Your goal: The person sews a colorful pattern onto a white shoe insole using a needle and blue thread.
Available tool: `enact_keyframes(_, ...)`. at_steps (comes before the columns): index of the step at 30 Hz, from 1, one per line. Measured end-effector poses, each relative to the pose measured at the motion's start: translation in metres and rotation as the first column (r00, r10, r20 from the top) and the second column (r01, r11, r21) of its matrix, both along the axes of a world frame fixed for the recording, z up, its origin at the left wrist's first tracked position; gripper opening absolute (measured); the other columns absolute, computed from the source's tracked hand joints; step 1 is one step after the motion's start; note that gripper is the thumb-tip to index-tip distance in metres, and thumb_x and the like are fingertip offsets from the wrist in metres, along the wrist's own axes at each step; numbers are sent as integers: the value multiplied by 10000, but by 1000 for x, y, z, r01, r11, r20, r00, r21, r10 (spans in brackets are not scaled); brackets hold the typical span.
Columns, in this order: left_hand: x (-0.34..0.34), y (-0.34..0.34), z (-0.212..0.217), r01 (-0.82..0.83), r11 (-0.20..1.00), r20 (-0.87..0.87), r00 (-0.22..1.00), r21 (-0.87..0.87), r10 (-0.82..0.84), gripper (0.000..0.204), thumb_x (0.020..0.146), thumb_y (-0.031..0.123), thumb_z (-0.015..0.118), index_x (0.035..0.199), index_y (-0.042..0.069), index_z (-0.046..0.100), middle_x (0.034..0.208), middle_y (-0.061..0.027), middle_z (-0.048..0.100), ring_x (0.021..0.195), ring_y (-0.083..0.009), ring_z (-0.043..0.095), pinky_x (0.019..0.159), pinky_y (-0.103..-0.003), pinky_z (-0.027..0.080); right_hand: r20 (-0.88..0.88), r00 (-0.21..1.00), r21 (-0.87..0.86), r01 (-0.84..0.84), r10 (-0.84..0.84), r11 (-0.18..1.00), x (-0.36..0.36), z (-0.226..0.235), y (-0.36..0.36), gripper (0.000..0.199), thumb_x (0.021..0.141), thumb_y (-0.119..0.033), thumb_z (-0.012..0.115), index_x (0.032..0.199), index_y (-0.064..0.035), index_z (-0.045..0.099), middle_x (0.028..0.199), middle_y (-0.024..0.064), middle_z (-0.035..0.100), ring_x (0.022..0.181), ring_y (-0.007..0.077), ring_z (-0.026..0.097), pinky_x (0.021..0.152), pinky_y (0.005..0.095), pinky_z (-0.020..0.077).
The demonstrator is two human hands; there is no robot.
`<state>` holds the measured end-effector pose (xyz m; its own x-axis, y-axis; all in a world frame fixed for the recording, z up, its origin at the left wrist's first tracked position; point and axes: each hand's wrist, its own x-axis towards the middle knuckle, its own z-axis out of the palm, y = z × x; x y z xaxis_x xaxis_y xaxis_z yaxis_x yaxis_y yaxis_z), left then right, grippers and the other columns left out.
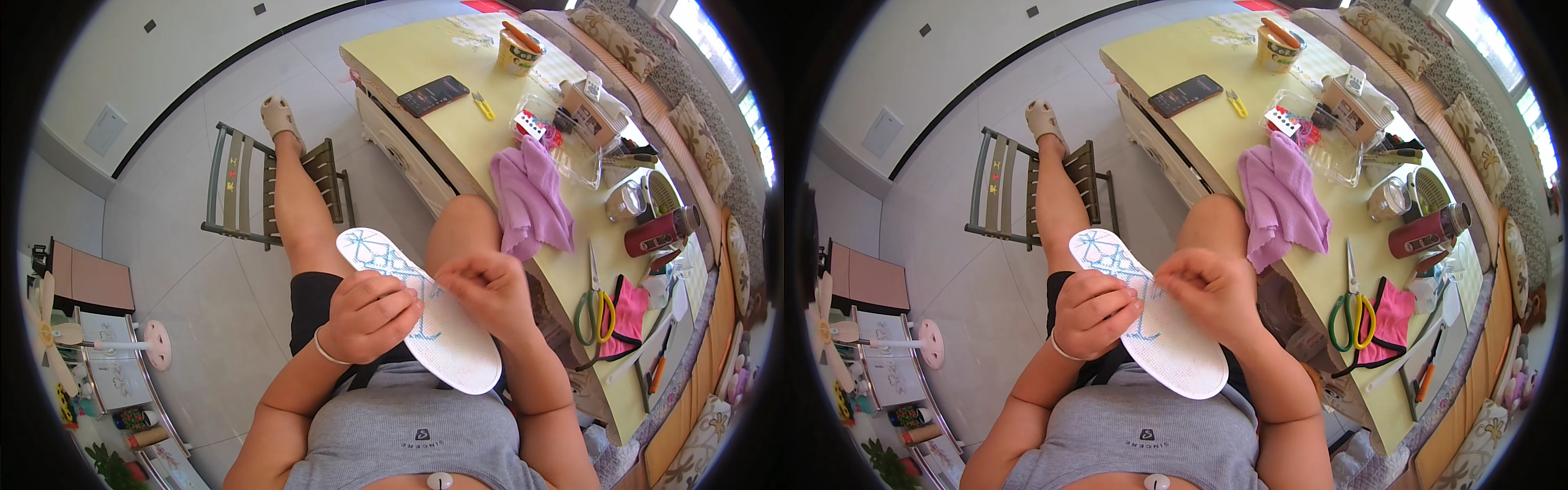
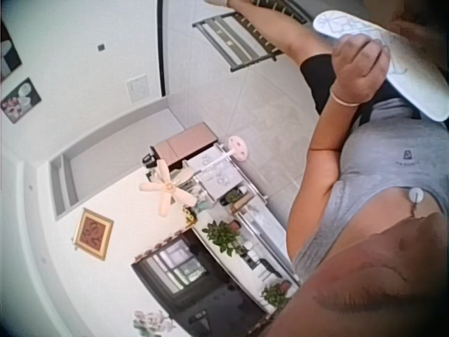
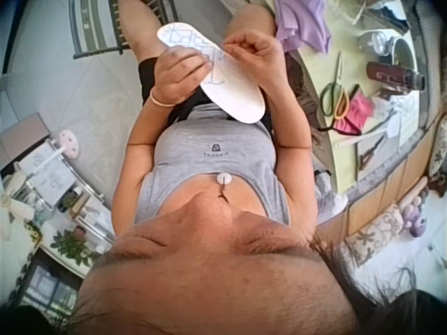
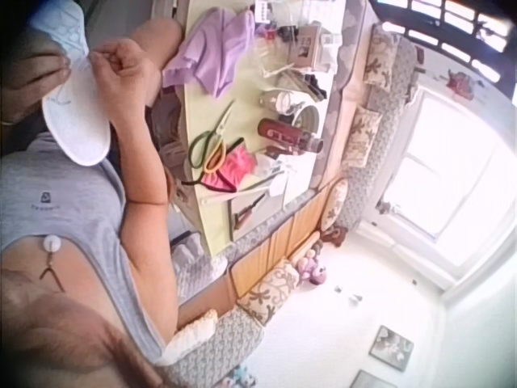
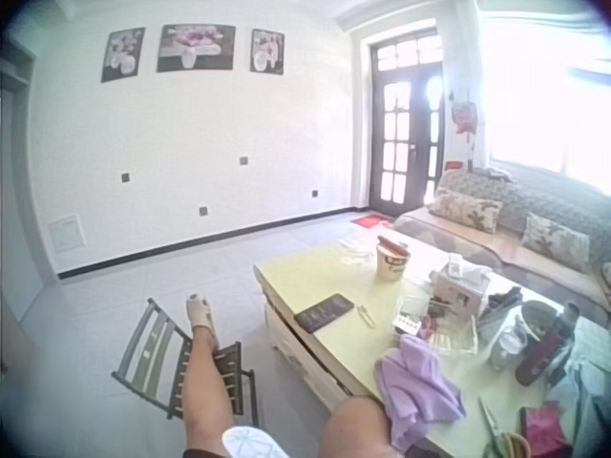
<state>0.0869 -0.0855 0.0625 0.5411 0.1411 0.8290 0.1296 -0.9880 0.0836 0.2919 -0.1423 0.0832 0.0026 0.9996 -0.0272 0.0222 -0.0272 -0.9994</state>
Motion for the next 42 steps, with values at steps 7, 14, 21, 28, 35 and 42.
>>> enact_keyframes(7,-2,7,4,-27,1000,29,999,13,26,205,669,58,696,861,-3,659,869,-70,638,795,-216,625,636,-304,491,387,898,359,62,-209,931,11,-12,-1,67,841,-26,679,889,-43,635,722,2,606,598,100,574,521,240,442)
enact_keyframes(14,0,7,3,5,1000,17,1000,-26,-5,203,661,53,710,851,-2,658,853,-68,640,780,-217,626,632,-306,492,681,563,580,-24,-468,815,27,-26,-1,136,746,-39,686,838,-89,600,700,71,606,589,264,606,512,358,468)
enact_keyframes(21,4,6,-5,5,998,-33,999,-69,-8,226,665,34,725,886,26,676,900,-68,650,808,-238,626,649,-330,496,505,741,338,302,-443,891,39,-46,-10,71,837,-69,643,848,-60,574,570,6,476,435,120,442,433,269,359)
enact_keyframes(28,33,-18,-40,181,967,-145,967,-177,-207,233,648,106,653,862,13,656,835,-71,613,748,-227,617,606,-331,483,-674,721,-359,-129,-161,924,57,-49,-14,78,896,-84,602,838,-52,562,579,-68,354,446,26,284,396,207,201)
enact_keyframes(35,45,-31,-67,227,584,-78,889,-779,-450,394,688,291,853,900,31,645,857,-86,632,762,-244,623,685,-313,497,-629,746,-508,-181,-219,842,50,-82,-42,91,872,-80,650,828,-41,582,589,-69,407,457,27,304,407,207,197)
enact_keyframes(42,60,-27,-79,37,-372,137,960,-928,-246,165,832,25,717,973,-11,639,900,-46,665,789,-96,624,736,-230,511,-481,841,-493,-26,-247,869,39,-82,-56,124,856,-87,679,890,24,636,634,-46,502,482,23,333,434,200,213)
